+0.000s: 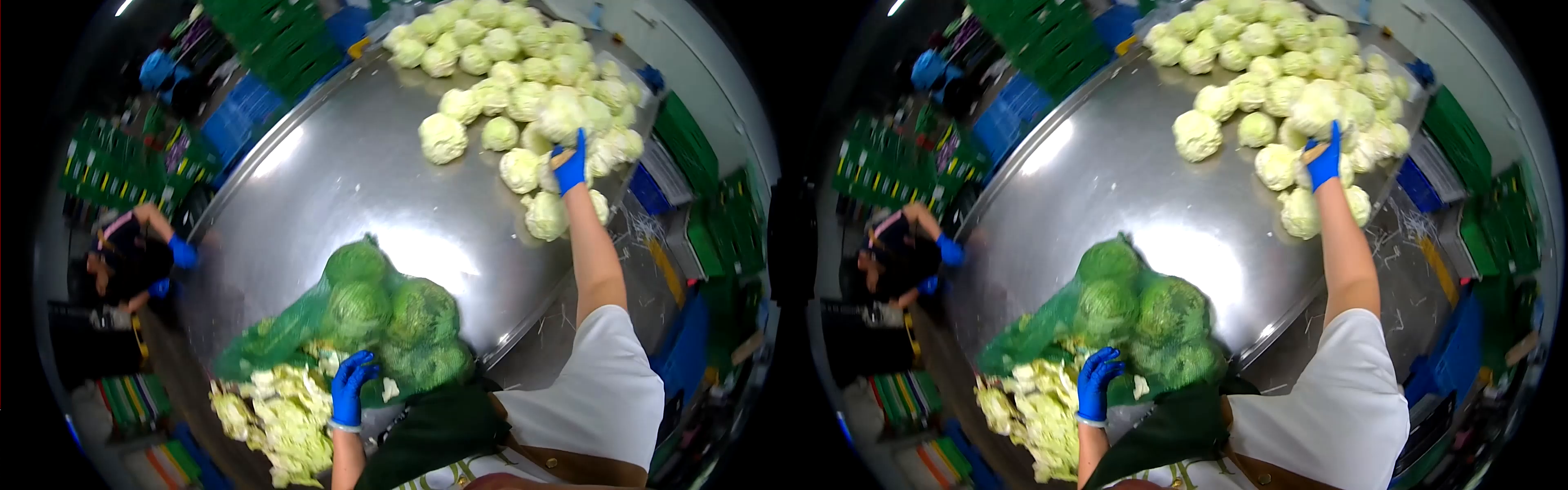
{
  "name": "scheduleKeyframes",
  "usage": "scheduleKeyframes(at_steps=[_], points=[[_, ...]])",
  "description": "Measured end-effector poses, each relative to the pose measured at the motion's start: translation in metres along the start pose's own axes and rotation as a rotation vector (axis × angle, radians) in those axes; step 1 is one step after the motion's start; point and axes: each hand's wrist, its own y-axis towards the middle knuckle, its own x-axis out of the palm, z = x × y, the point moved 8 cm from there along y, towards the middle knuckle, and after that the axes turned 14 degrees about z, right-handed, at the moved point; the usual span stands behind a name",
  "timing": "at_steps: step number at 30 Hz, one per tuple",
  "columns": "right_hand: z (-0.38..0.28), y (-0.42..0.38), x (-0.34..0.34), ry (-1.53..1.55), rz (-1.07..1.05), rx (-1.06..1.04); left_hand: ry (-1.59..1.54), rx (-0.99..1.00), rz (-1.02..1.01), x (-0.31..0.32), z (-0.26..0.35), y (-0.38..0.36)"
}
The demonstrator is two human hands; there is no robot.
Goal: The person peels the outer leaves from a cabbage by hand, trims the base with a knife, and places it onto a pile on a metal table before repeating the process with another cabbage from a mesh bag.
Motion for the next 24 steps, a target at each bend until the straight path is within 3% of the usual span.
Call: scheduleKeyframes(at_steps=[2,4,5,7,8,10,13,14,15,17,18,19,21,23,24], points=[[0.0,0.031,0.007,-0.036,0.063,0.042,-0.004,-0.025,0.099,-0.021,-0.014,-0.007],[0.026,0.04,0.03,-0.195,-0.4,0.438,0.039,-0.03,0.169,-0.043,-0.035,-0.01],[0.015,0.069,0.024,-0.263,-0.079,0.267,0.078,-0.017,0.199,-0.054,-0.047,-0.01],[0.031,0.112,0.027,-0.244,-0.706,0.76,0.061,-0.026,0.264,-0.078,-0.075,-0.007],[0.038,0.07,0.053,-0.459,-0.463,0.391,0.085,-0.016,0.323,-0.095,-0.096,-0.003],[0.086,-0.048,0.098,-0.76,-0.524,0.187,0.22,0.073,0.433,-0.119,-0.123,0.01],[0.17,-0.197,0.102,-0.941,-0.555,0.249,0.439,0.291,0.622,-0.13,-0.111,0.017],[0.191,-0.285,0.126,-1.181,-0.72,0.253,0.392,0.368,0.672,-0.128,-0.095,0.019],[0.216,-0.325,0.117,-1.301,-0.841,0.316,0.346,0.448,0.716,-0.125,-0.073,0.017],[0.26,-0.353,0.074,-1.28,-1.043,0.266,0.55,0.663,0.722,-0.111,-0.027,0.015],[0.271,-0.362,0.058,-1.28,-1.006,0.217,0.573,0.597,0.647,-0.112,-0.035,0.027],[0.281,-0.359,0.043,-1.421,-1.073,0.009,0.622,0.534,0.582,-0.111,-0.047,0.032],[0.296,-0.341,0.006,-1.637,-0.989,-0.076,0.685,0.183,0.304,-0.097,-0.063,0.025],[0.306,-0.323,-0.018,-1.705,-0.868,0.058,0.865,0.199,0.093,-0.074,-0.071,0.001],[0.309,-0.313,-0.027,-1.742,-0.803,0.124,0.738,0.186,-0.014,-0.062,-0.074,-0.017]])
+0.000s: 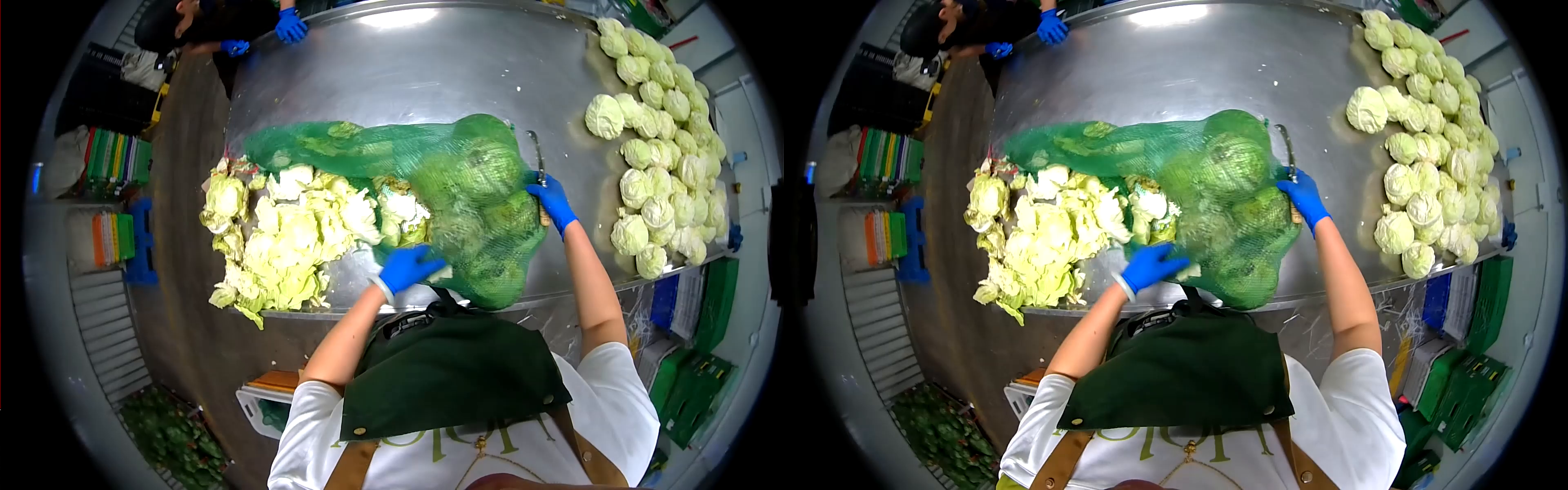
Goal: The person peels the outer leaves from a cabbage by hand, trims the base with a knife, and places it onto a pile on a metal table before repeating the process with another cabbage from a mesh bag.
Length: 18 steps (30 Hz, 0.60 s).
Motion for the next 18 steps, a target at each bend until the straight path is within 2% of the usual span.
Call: scheduleKeyframes(at_steps=[1,3,4,7,8,9,11,12,13,15,16,17,18], points=[[-0.003,0.003,-0.001,-0.022,0.014,-0.011,-0.137,0.025,-0.09,0.012,0.007,-0.019],[-0.013,0.003,0.003,-0.065,0.046,-0.03,-0.195,0.231,0.079,0.022,0.009,-0.045],[-0.031,-0.002,0.008,0.009,0.084,-0.099,-0.198,0.281,0.108,0.017,0.013,-0.053],[-0.036,-0.003,0.019,0.227,0.044,0.164,-0.161,0.129,-0.017,-0.006,0.001,-0.057],[-0.073,-0.032,0.026,0.344,0.102,0.372,-0.163,0.143,0.008,-0.014,-0.005,-0.058],[-0.095,-0.045,0.032,0.411,0.051,0.513,-0.241,0.108,0.07,-0.025,-0.015,-0.059],[-0.125,-0.058,0.041,0.485,-0.039,0.658,-0.4,0.036,0.187,-0.039,-0.036,-0.063],[-0.152,-0.07,0.048,0.456,-0.017,0.616,-0.452,0.135,0.414,-0.056,-0.039,-0.067],[-0.172,-0.083,0.054,0.483,-0.045,0.634,-0.467,0.038,0.363,-0.067,-0.048,-0.065],[-0.211,-0.103,0.064,0.545,-0.114,0.661,-0.525,-0.009,0.41,-0.093,-0.064,-0.066],[-0.239,-0.115,0.066,0.55,-0.208,0.517,-0.657,0.019,0.468,-0.108,-0.067,-0.066],[-0.268,-0.133,0.058,0.579,-0.067,0.46,-0.788,0.044,0.518,-0.122,-0.07,-0.069],[-0.281,-0.137,0.045,0.635,-0.027,0.389,-0.848,0.075,0.521,-0.138,-0.064,-0.074]])
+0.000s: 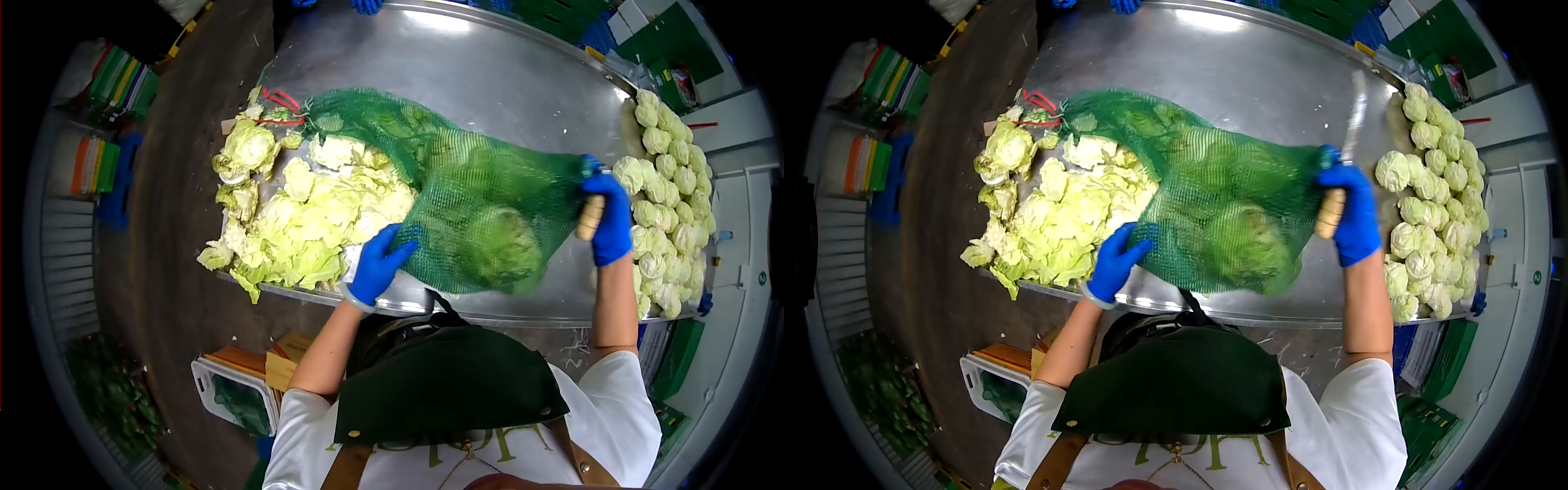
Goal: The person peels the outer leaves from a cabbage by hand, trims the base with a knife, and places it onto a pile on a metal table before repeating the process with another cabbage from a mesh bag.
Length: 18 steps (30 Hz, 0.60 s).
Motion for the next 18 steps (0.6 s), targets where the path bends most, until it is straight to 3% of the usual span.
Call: scheduleKeyframes(at_steps=[3,5,7,9,10,11,14,15,18], points=[[-0.058,0.039,-0.063,0.295,-0.062,-0.102,0.075,0.168,-0.063,-0.002,0.029,-0.001],[-0.076,0.07,-0.082,0.367,-0.105,-0.037,-0.072,0.03,-0.128,0.011,0.011,-0.008],[-0.066,0.107,-0.094,0.347,-0.046,-0.032,0.075,0.073,-0.124,0.024,-0.011,-0.017],[-0.038,0.152,-0.111,0.26,0.106,-0.113,0.263,0.274,0.013,0.024,0.0,-0.026],[-0.02,0.181,-0.13,0.283,0.073,-0.094,0.415,0.557,0.148,0.016,0.02,-0.032],[-0.001,0.202,-0.143,0.304,0.04,-0.071,0.512,0.591,0.263,-0.002,0.02,-0.031],[0.052,0.234,-0.16,0.081,0.176,-0.101,0.73,0.557,0.559,-0.069,-0.004,-0.012],[0.066,0.202,-0.14,0.013,0.122,0.033,0.836,0.534,0.603,-0.084,-0.009,-0.003],[0.077,0.161,-0.097,-0.242,0.126,-0.199,0.899,0.39,0.349,-0.084,-0.038,0.024]])
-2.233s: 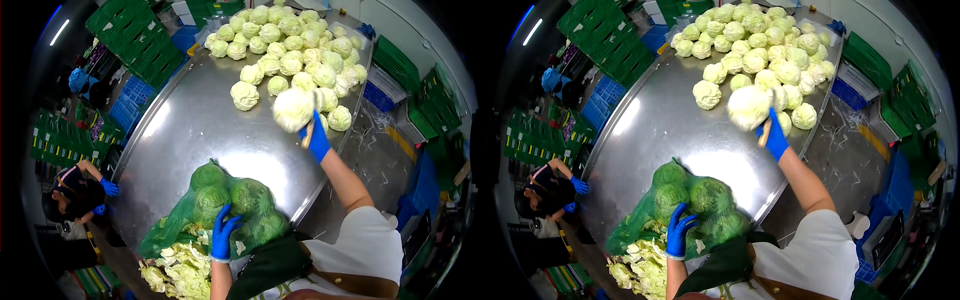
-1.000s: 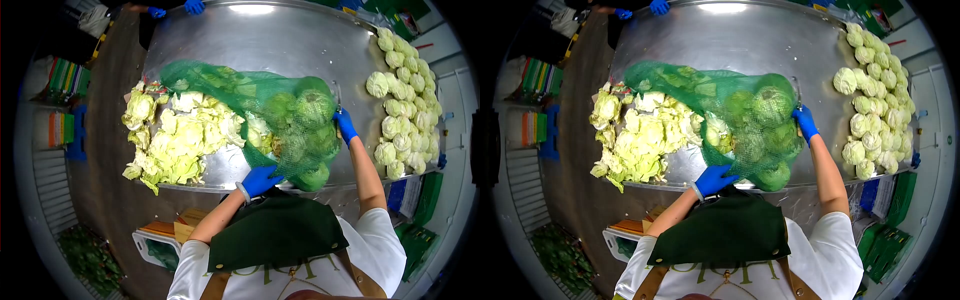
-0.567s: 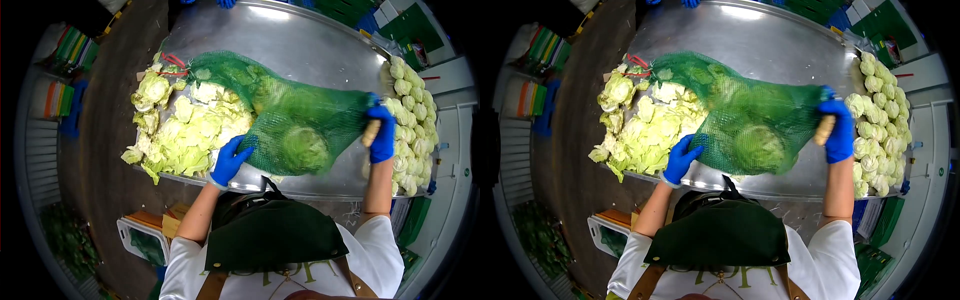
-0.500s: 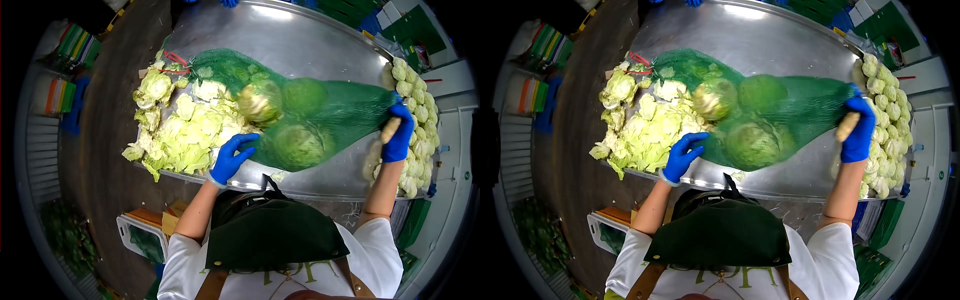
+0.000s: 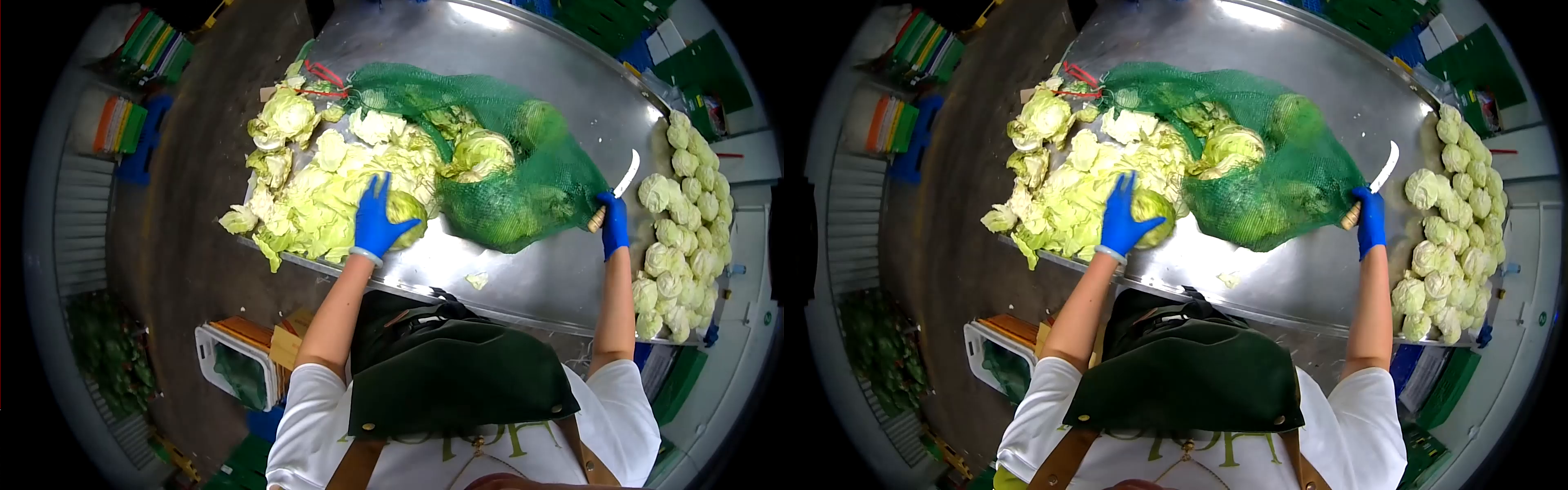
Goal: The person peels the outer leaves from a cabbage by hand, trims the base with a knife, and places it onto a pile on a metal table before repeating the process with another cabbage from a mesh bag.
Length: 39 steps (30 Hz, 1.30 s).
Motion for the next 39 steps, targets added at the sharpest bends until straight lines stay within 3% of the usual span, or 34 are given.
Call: scheduleKeyframes(at_steps=[1,3,4,7,8,10,12,13,14,15,16,19,20,24,29,32,33,35,39], points=[[-0.003,-0.003,0.008,-0.112,0.079,-0.176,-0.001,-0.003,-0.154,0.014,0.001,-0.001],[0.004,-0.02,0.015,-0.107,0.092,-0.249,0.019,0.088,-0.185,0.013,0.008,-0.004],[0.013,-0.026,0.013,-0.192,0.07,-0.179,-0.017,0.073,-0.209,0.011,0.002,-0.006],[0.017,-0.074,0.017,-0.212,0.26,-0.599,-0.206,-0.052,-0.22,-0.012,-0.044,-0.007],[0.006,-0.109,0.025,-0.536,0.344,-0.916,-0.287,-0.108,-0.213,-0.019,-0.063,-0.008],[-0.034,-0.224,0.078,-0.775,0.587,-1.237,-0.308,0.039,-0.168,-0.038,-0.075,-0.014],[-0.005,-0.269,0.127,-0.404,0.254,-1.11,-0.429,0.072,-0.182,-0.05,-0.093,-0.03],[0.01,-0.297,0.166,-0.489,0.077,-1.056,-0.456,0.057,-0.223,-0.051,-0.105,-0.039],[0.023,-0.322,0.204,-0.523,-0.097,-1.064,-0.382,0.164,-0.272,-0.053,-0.113,-0.044],[0.041,-0.337,0.234,-0.435,-0.219,-0.996,-0.307,0.27,-0.321,-0.055,-0.123,-0.049],[0.058,-0.346,0.257,-0.416,-0.282,-0.915,-0.282,0.241,-0.408,-0.052,-0.138,-0.052],[0.088,-0.346,0.311,-0.336,-0.392,-0.6,-0.215,0.312,-0.555,-0.059,-0.149,-0.048],[0.09,-0.344,0.33,-0.318,-0.434,-0.568,0.0,0.468,-0.664,-0.049,-0.153,-0.054],[0.119,-0.274,0.382,-0.669,-0.483,-0.59,0.037,0.424,-0.525,-0.04,-0.163,-0.046],[0.177,-0.208,0.43,-1.03,-0.592,-0.455,0.199,0.512,-0.349,-0.029,-0.202,-0.038],[0.178,-0.224,0.47,-0.924,-0.633,-0.433,0.202,0.455,-0.271,-0.046,-0.228,-0.018],[0.177,-0.241,0.491,-0.671,-0.776,-0.389,0.208,0.436,-0.266,-0.052,-0.239,-0.012],[0.183,-0.259,0.53,-0.737,-0.75,-0.522,0.22,0.431,-0.27,-0.069,-0.262,0.001],[0.176,-0.289,0.602,-0.762,-0.741,-0.536,0.265,0.418,-0.249,-0.112,-0.31,0.031]])
